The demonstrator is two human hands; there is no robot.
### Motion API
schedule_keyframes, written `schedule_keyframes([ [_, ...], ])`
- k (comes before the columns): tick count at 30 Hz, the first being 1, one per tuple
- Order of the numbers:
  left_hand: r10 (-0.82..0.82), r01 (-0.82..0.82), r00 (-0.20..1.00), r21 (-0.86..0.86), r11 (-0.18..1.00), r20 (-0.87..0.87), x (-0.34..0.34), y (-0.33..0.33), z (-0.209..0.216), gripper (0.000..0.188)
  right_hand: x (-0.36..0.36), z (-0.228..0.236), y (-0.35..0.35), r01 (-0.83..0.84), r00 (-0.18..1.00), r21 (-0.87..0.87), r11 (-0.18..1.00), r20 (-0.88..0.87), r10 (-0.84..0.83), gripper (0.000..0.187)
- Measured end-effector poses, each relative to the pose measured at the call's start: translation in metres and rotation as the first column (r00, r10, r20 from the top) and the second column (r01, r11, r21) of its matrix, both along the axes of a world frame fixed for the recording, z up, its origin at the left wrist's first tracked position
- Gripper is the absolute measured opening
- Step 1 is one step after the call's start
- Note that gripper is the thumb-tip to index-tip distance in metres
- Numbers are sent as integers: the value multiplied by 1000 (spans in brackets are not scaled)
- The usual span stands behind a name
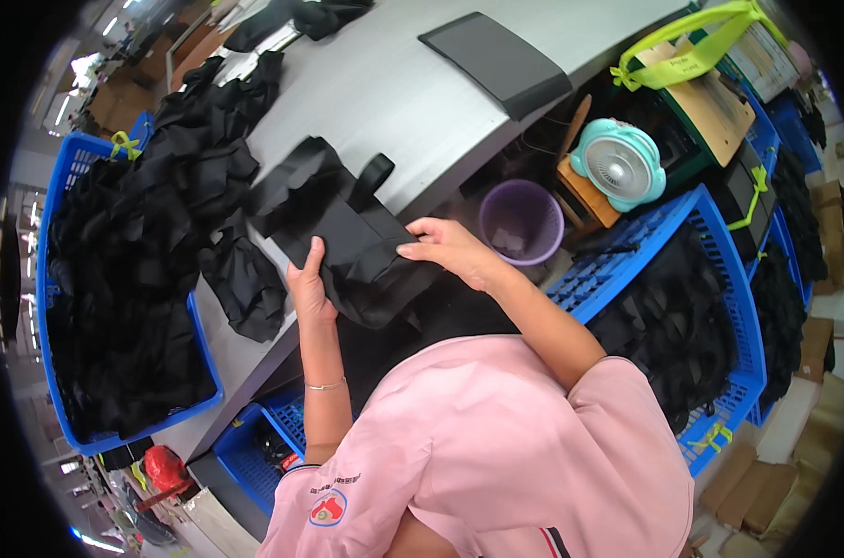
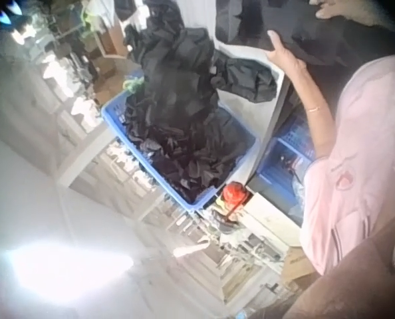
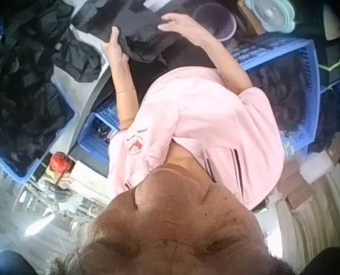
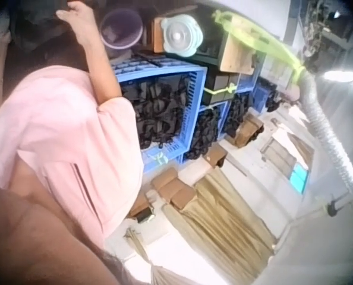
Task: Sorting, inspecting, and folding black fabric pieces at an industrial workstation.
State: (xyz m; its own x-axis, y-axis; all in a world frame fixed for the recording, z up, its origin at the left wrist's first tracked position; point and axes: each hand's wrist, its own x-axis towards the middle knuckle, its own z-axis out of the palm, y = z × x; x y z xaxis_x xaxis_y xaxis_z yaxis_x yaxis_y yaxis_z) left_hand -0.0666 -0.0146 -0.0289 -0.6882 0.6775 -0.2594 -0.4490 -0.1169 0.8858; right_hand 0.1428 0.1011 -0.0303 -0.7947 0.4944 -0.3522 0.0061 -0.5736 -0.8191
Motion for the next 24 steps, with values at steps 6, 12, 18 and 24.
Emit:
schedule_keyframes([
  [6,95,-297,449,-48,954,-888,-11,14,8,32,4,-23,-4,120,993,56,991,-22,-119,50],
  [12,-294,358,-86,-305,883,-952,-46,56,-29,36,3,1,7,-53,998,271,961,-2,56,49],
  [18,-503,131,-404,-593,795,-764,-40,68,-46,60,-20,-10,0,22,981,755,656,110,-159,35],
  [24,-528,97,-322,-582,807,-786,-44,68,-46,72,-1,9,-28,262,896,900,348,-92,-435,13],
])
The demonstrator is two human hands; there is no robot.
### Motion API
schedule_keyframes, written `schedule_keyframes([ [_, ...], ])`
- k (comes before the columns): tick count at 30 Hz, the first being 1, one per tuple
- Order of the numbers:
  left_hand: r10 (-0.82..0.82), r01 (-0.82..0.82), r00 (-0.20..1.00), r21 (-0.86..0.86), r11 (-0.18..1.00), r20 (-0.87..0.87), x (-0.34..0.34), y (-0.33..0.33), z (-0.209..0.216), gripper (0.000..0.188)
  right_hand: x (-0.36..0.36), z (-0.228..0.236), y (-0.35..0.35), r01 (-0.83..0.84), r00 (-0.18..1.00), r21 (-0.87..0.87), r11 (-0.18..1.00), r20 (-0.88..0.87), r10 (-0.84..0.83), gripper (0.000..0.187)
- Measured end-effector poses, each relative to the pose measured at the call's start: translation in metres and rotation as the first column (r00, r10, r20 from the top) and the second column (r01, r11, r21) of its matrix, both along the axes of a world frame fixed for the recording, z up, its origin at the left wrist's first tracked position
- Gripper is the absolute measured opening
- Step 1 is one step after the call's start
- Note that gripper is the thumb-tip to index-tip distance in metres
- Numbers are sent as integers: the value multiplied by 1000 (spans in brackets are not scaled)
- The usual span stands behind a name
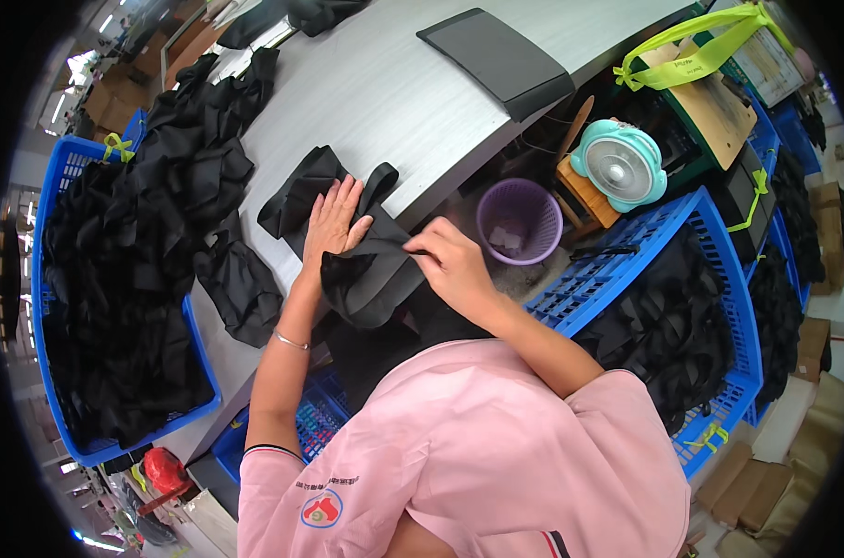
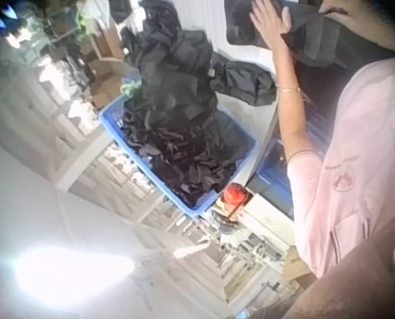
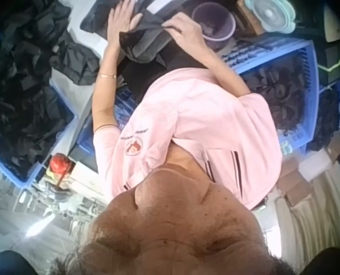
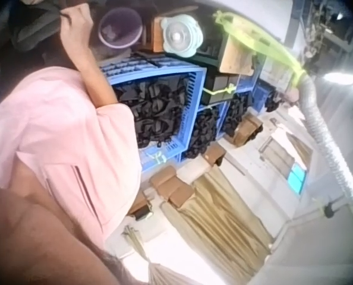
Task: Sorting, inspecting, and folding black fabric pieces at an industrial workstation.
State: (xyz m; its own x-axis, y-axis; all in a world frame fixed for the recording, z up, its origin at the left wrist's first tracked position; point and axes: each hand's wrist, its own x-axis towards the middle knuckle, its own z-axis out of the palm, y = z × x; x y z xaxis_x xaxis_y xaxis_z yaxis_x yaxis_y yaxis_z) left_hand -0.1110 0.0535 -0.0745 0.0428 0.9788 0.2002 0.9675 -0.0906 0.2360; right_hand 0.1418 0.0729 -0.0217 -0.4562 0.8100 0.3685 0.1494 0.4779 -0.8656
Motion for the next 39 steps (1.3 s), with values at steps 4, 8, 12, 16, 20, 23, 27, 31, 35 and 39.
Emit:
schedule_keyframes([
  [4,40,-34,995,69,997,-91,9,0,5,87,33,-10,-11,187,980,-189,964,105,-169,17],
  [8,70,-64,991,55,996,-114,14,3,2,99,24,-30,-6,123,992,-399,909,12,-129,53],
  [12,85,-82,989,25,996,-122,25,-10,-10,102,3,-31,-17,-303,937,-847,437,-349,-29,64],
  [16,60,-64,982,20,998,179,65,-17,10,89,33,-61,-12,-270,894,-788,553,-419,-161,52],
  [20,-133,-39,639,204,978,758,128,-35,59,52,112,-69,-3,-84,817,-743,665,-433,-381,40],
  [23,-95,-150,660,255,955,745,133,-50,62,41,202,-88,-9,-19,606,-819,573,-465,-646,35],
  [27,17,-287,649,225,931,760,106,-71,54,37,348,-97,-51,303,367,-763,571,-460,-809,31],
  [31,204,-415,621,97,905,757,68,-93,35,37,482,-100,-130,651,14,-704,284,-364,-931,37],
  [35,253,-462,604,73,884,756,54,-105,40,37,609,-91,-192,747,-294,-664,40,-384,-875,47],
  [39,328,-524,497,-23,851,803,49,-103,35,38,693,-86,-221,904,-309,-271,-331,124,-943,53],
])
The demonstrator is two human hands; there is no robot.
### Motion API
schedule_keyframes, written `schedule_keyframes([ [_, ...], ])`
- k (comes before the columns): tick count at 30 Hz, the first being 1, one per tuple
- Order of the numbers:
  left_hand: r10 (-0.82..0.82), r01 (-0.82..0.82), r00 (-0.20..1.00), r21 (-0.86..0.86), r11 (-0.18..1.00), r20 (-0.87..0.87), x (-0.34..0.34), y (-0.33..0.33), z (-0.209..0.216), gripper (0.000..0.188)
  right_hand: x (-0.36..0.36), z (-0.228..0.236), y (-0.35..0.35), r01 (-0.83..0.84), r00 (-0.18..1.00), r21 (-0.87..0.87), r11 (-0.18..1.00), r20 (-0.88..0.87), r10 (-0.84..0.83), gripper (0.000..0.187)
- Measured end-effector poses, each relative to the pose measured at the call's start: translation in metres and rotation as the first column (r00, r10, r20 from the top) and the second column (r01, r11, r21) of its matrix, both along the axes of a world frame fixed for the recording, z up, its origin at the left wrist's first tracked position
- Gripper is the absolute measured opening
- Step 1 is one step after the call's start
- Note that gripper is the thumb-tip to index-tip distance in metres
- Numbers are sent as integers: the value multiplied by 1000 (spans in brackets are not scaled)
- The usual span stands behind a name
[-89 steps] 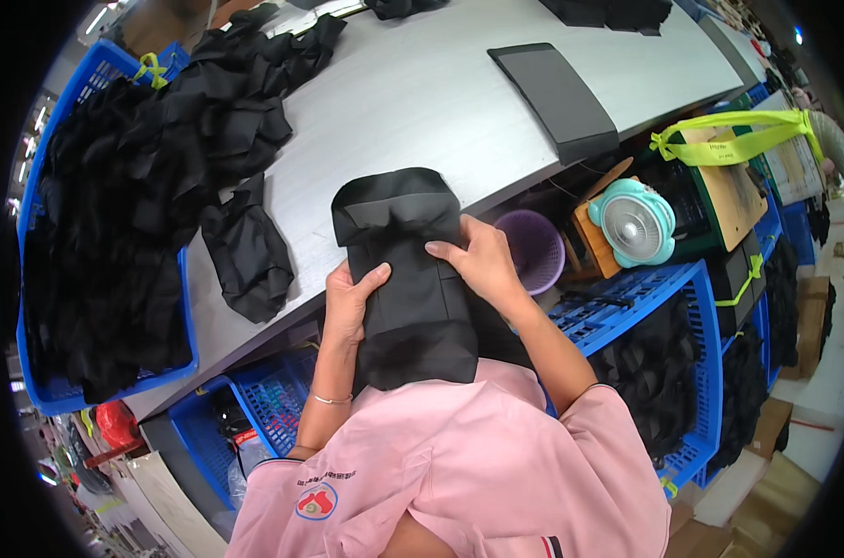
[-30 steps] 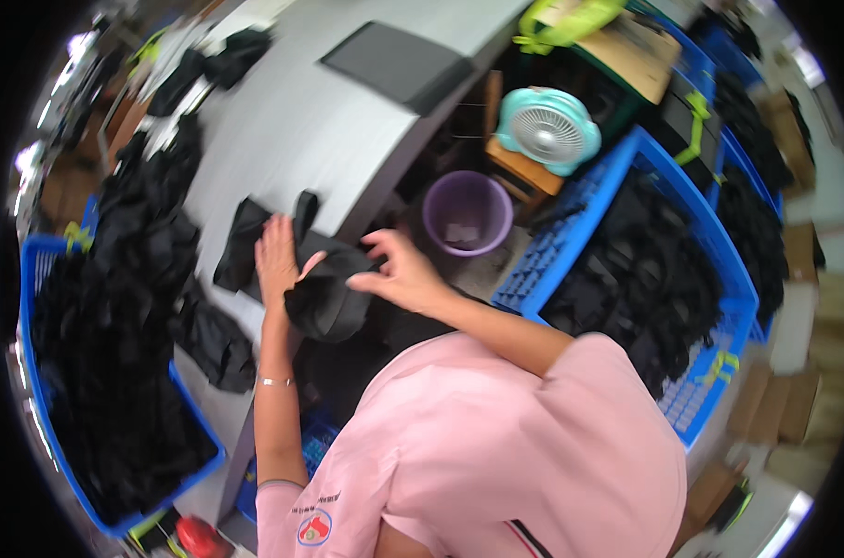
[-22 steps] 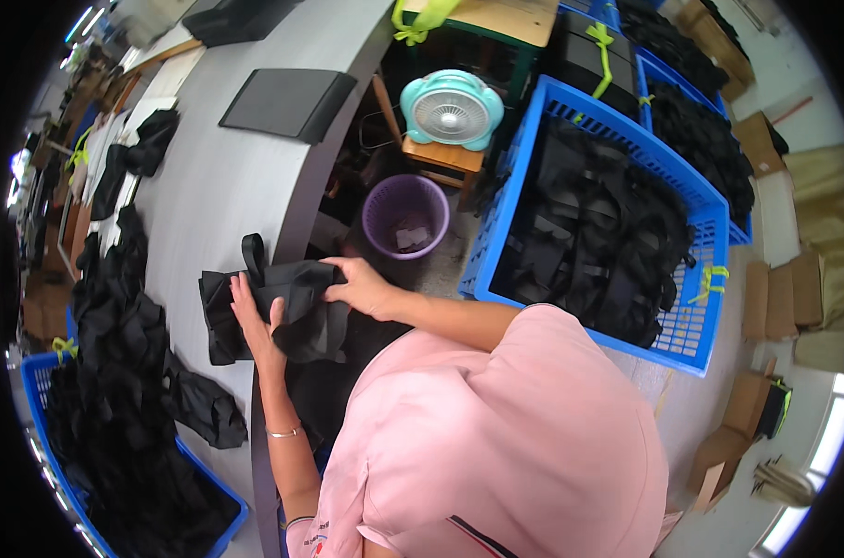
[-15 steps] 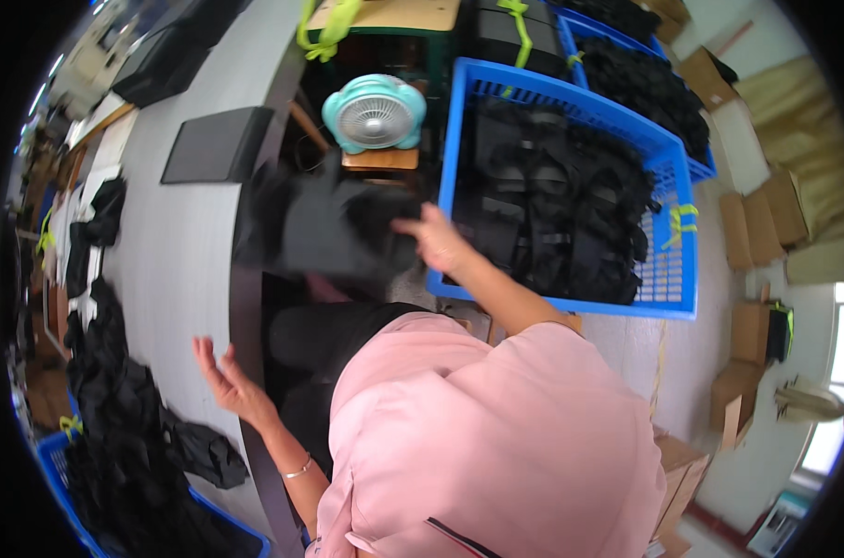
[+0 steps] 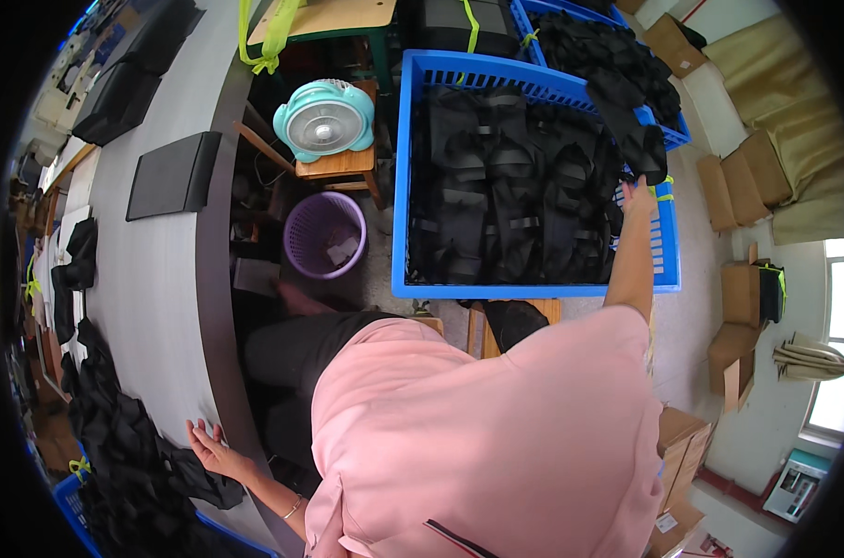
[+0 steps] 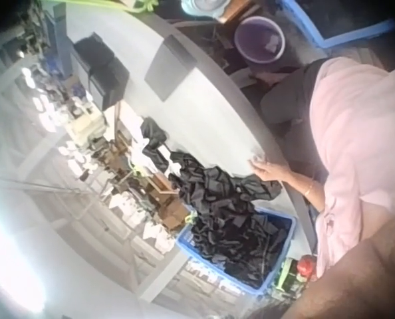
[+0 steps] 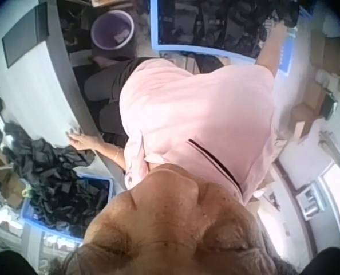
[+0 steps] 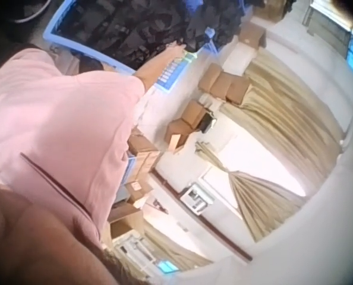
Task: Sorting, inspecting, and folding black fabric pieces at an industrial workstation.
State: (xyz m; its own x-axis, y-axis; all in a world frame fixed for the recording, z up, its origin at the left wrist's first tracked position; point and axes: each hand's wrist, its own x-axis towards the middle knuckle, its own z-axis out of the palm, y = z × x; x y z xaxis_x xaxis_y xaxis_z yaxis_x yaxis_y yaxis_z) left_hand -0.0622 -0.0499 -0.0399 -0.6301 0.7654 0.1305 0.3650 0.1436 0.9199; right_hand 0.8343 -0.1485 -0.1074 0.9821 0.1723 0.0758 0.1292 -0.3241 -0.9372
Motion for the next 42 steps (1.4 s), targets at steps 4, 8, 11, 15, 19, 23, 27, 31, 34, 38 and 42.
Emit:
schedule_keyframes([
  [4,102,-93,985,72,993,-139,-10,-14,1,34,-8,-62,42,363,875,28,931,-355,-330,37],
  [8,270,-238,895,132,962,-355,-28,-34,2,26,-150,-121,116,-22,998,-140,990,-53,15,44],
  [11,421,-374,792,194,907,-442,-27,-46,11,20,-270,-103,183,-481,848,-192,856,146,509,35],
  [15,520,-499,647,206,841,-558,-33,-51,7,41,-416,-22,231,-867,411,-217,449,201,889,24],
  [19,579,-587,711,117,801,-399,-42,-64,2,63,-568,36,247,-949,-176,-310,-50,393,903,17],
  [23,646,-662,604,157,733,-468,-53,-73,12,57,-708,73,220,-822,-568,-278,-498,467,677,18],
  [27,739,-738,528,204,643,-419,-78,-93,10,46,-806,87,181,-677,-686,-255,-691,557,467,22],
  [31,775,-773,565,146,617,-284,-80,-116,-8,53,-892,102,146,-635,-687,-275,-722,629,365,23],
  [34,770,-775,592,94,625,-237,-63,-116,-13,60,-935,88,143,-623,-717,-445,-644,655,241,16],
  [38,739,-735,674,94,672,-13,-51,-113,-9,68,-949,74,147,-452,-866,-645,-616,483,130,10],
  [42,568,-653,752,255,714,335,-44,-93,15,72,-923,94,160,-674,-669,-71,-736,482,566,3],
])
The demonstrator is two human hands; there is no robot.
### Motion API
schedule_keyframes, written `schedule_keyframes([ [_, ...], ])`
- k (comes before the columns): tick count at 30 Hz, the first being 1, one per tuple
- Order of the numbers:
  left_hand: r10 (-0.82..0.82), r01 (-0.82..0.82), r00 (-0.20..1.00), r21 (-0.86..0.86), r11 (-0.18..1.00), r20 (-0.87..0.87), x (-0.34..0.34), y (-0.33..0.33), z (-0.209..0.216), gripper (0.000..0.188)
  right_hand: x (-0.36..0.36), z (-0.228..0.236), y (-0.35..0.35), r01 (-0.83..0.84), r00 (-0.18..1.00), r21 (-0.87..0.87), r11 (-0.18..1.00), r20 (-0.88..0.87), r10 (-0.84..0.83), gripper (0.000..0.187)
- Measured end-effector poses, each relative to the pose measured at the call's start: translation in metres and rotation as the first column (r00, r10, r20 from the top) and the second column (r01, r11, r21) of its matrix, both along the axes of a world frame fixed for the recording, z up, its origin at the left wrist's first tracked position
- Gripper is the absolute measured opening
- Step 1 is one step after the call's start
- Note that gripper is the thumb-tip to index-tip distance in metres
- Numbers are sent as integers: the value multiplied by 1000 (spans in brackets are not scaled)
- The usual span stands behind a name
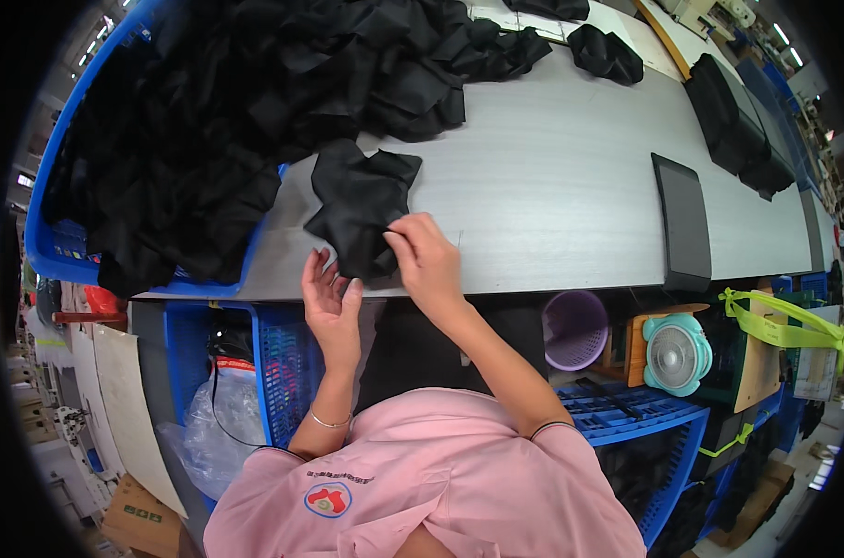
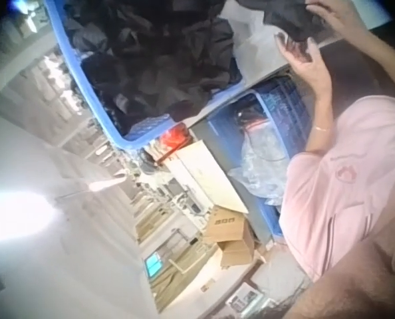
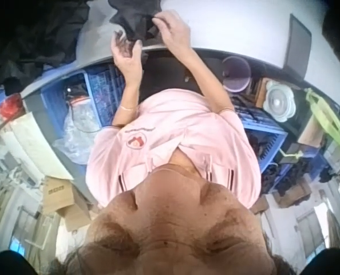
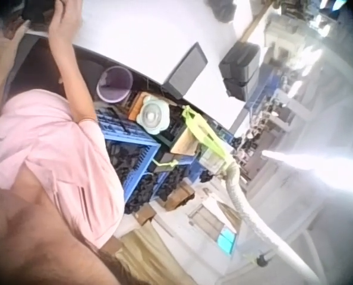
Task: Sorting, inspecting, and folding black fabric pieces at an industrial workstation.
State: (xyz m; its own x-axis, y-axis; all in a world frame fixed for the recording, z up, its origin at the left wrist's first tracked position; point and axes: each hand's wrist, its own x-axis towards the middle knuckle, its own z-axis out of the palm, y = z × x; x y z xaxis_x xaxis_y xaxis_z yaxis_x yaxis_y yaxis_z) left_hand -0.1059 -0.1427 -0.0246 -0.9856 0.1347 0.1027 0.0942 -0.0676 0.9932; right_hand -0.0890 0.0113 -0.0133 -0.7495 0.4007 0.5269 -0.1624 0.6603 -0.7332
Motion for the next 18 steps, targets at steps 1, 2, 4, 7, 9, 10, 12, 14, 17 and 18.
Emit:
schedule_keyframes([
  [1,-65,70,996,71,995,-62,2,11,7,72,13,4,4,-16,999,-352,936,36,31,5],
  [2,-129,147,983,138,979,-132,4,22,14,72,24,6,5,-12,996,-658,753,56,65,9],
  [4,-226,230,954,-3,973,-197,8,44,28,69,40,-1,7,-48,998,-822,567,-64,-9,15],
  [7,-278,262,942,-105,959,-187,9,81,30,48,71,-22,21,89,995,-823,561,98,-13,18],
  [9,-356,311,897,-199,929,-262,8,100,27,40,92,-34,34,203,962,-692,693,273,-9,19],
  [10,-414,324,848,-294,899,-331,8,107,24,36,103,-33,39,212,961,-690,692,275,-21,19],
  [12,-498,372,790,-365,853,-357,9,113,13,35,124,-26,43,229,881,-583,779,465,89,17],
  [14,-593,389,736,-513,765,-327,11,115,4,37,139,12,38,285,869,-485,827,494,-9,10],
  [17,-522,435,840,-388,813,-151,21,122,15,44,158,24,43,356,922,83,931,134,-365,10],
  [18,-488,412,855,-345,844,-173,21,123,16,45,155,24,46,357,922,77,931,133,-364,10],
])
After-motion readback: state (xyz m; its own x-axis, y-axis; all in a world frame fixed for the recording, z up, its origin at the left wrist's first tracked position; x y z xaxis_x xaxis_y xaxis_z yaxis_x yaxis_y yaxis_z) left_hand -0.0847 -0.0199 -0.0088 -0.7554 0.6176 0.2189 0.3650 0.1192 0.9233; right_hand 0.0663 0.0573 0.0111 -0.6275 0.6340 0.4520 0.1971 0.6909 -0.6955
